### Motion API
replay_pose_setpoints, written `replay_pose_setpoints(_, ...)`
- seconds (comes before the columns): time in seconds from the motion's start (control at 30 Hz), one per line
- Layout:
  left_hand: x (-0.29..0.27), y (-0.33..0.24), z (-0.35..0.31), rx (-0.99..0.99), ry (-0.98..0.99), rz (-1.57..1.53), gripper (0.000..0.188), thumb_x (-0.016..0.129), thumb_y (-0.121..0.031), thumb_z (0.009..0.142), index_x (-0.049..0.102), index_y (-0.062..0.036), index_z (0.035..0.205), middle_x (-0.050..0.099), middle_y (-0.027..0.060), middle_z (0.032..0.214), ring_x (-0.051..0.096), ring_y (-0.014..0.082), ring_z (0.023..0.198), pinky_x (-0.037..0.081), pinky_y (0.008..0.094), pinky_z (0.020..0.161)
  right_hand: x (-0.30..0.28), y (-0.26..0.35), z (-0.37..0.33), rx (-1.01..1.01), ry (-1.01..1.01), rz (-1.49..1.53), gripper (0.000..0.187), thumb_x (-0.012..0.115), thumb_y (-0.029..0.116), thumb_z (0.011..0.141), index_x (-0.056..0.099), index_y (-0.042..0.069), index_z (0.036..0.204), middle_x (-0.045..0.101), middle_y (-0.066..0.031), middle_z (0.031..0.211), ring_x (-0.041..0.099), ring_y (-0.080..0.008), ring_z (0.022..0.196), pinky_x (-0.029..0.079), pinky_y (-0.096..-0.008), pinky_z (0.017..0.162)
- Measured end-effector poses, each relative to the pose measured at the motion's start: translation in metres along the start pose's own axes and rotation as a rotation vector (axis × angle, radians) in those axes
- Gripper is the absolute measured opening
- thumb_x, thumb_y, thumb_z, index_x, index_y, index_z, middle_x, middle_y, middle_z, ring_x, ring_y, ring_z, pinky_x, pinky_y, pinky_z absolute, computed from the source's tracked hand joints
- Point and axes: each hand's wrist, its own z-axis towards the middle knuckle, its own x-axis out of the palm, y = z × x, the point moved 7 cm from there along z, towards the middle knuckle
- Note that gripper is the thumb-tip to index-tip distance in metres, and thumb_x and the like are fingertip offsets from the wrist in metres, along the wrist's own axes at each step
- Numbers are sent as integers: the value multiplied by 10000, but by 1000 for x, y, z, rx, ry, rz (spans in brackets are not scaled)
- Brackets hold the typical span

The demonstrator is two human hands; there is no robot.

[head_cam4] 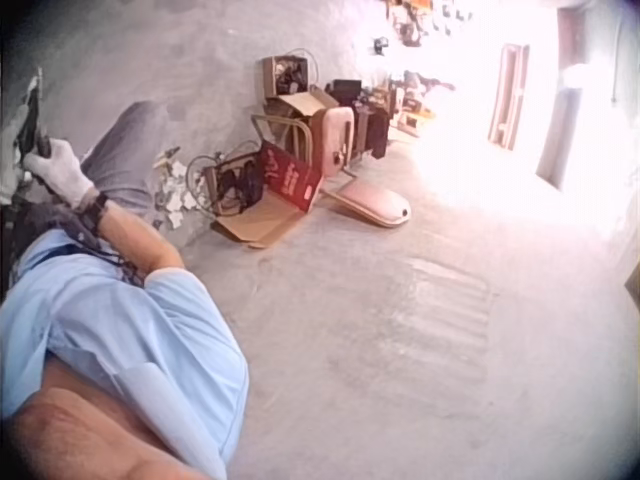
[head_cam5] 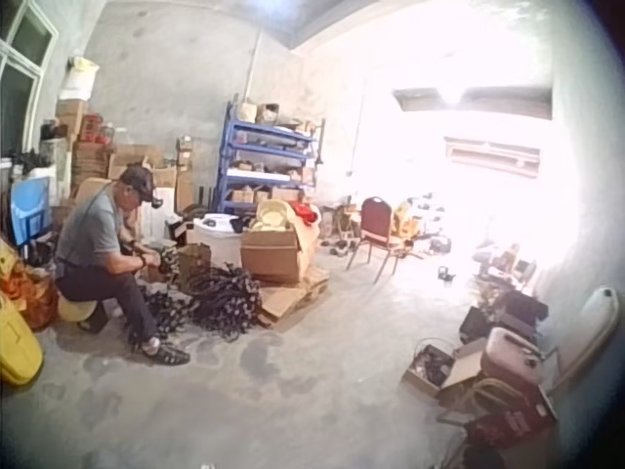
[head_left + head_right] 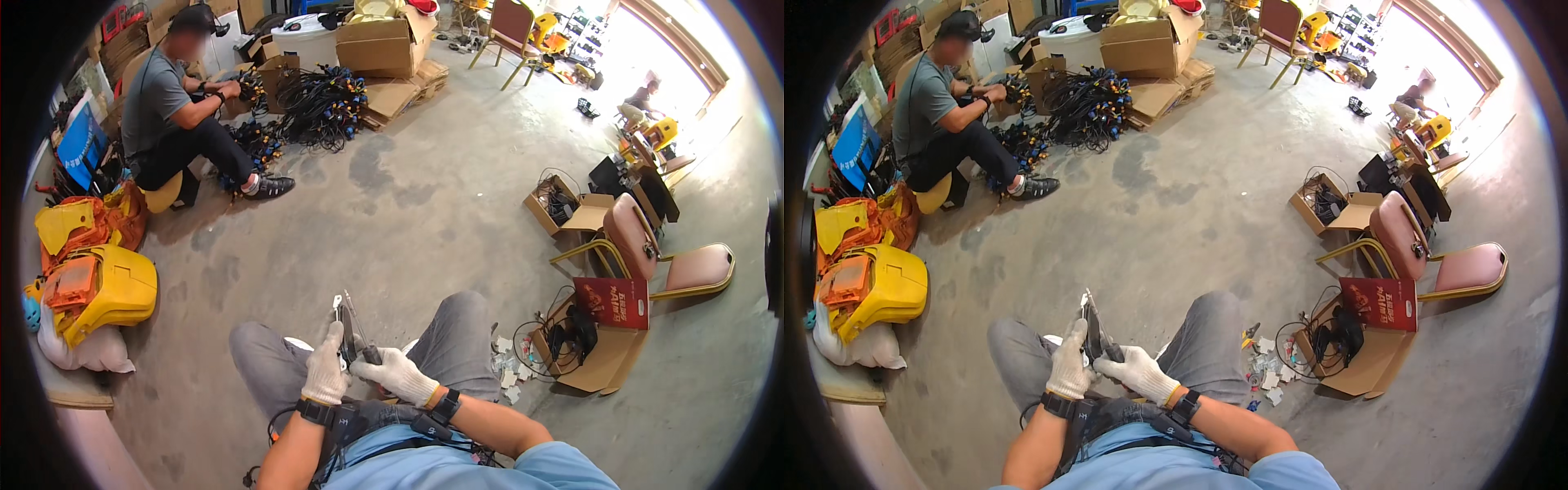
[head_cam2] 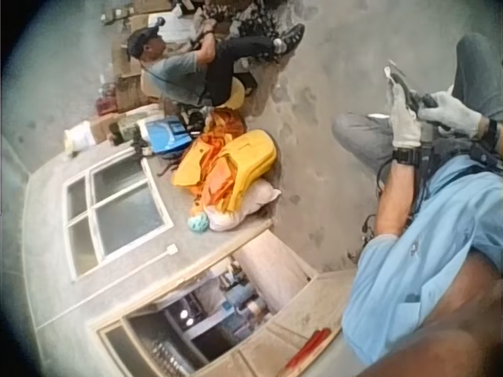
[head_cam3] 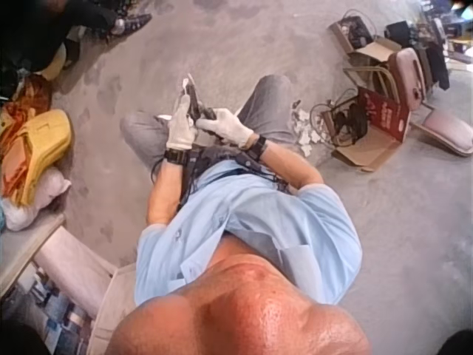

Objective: The person uses a screwdriver to remove screws from a white metal plate attached to a black plastic housing and then holds the detached plate.

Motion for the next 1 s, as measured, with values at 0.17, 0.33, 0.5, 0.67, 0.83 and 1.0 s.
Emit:
replay_pose_setpoints(0.17, 9, 0, -1, 34, 111, -155, 302, 547, -421, 1140, 632, -177, 1297, 759, 90, 966, 745, 228, 733, 557, 363, 499, 1, -8, 8, -36, -45, -79, 457, 754, 441, 943, 744, -15, 971, 636, -4, 751, 566, -104, 665, 461, -319, 609)
replay_pose_setpoints(0.33, 14, -3, -7, 19, 134, -228, 303, 544, -424, 1143, 633, -172, 1284, 760, 91, 971, 753, 233, 763, 586, 361, 546, 2, -9, 7, -51, -22, -61, 401, 744, 405, 945, 749, 9, 1000, 664, -7, 785, 587, -101, 720, 481, -315, 665)
replay_pose_setpoints(0.5, 13, -3, -6, 43, 93, -186, 318, 542, -381, 1150, 621, -161, 1366, 752, 94, 997, 758, 242, 831, 624, 384, 663, 2, -6, 7, -35, -57, -132, 383, 740, 408, 947, 750, 39, 1051, 689, -13, 816, 616, -95, 744, 509, -306, 692)
replay_pose_setpoints(0.67, 12, -10, -7, 215, 22, -156, 445, 556, -479, 1126, 670, -82, 1289, 776, 63, 931, 711, 166, 698, 523, 321, 540, 4, -2, 1, -65, -37, -94, 456, 730, 430, 962, 757, -1, 1106, 708, -75, 841, 640, -138, 809, 529, -351, 771)
replay_pose_setpoints(0.83, 15, -4, -7, 77, 109, -186, 400, 544, -362, 1149, 572, -181, 1505, 747, 105, 990, 755, 230, 840, 631, 381, 716, 2, 9, -3, -107, -32, -233, 515, 734, 444, 987, 751, -17, 1215, 770, -141, 945, 696, -174, 898, 554, -385, 869)
replay_pose_setpoints(1.0, 20, -5, -9, 90, 116, -243, 412, 540, -369, 1152, 563, -186, 1520, 741, 98, 966, 752, 231, 827, 630, 372, 709, 1, 5, -2, -67, -21, -235, 508, 736, 433, 986, 753, -5, 1242, 778, -154, 966, 714, -187, 919, 555, -374, 902)
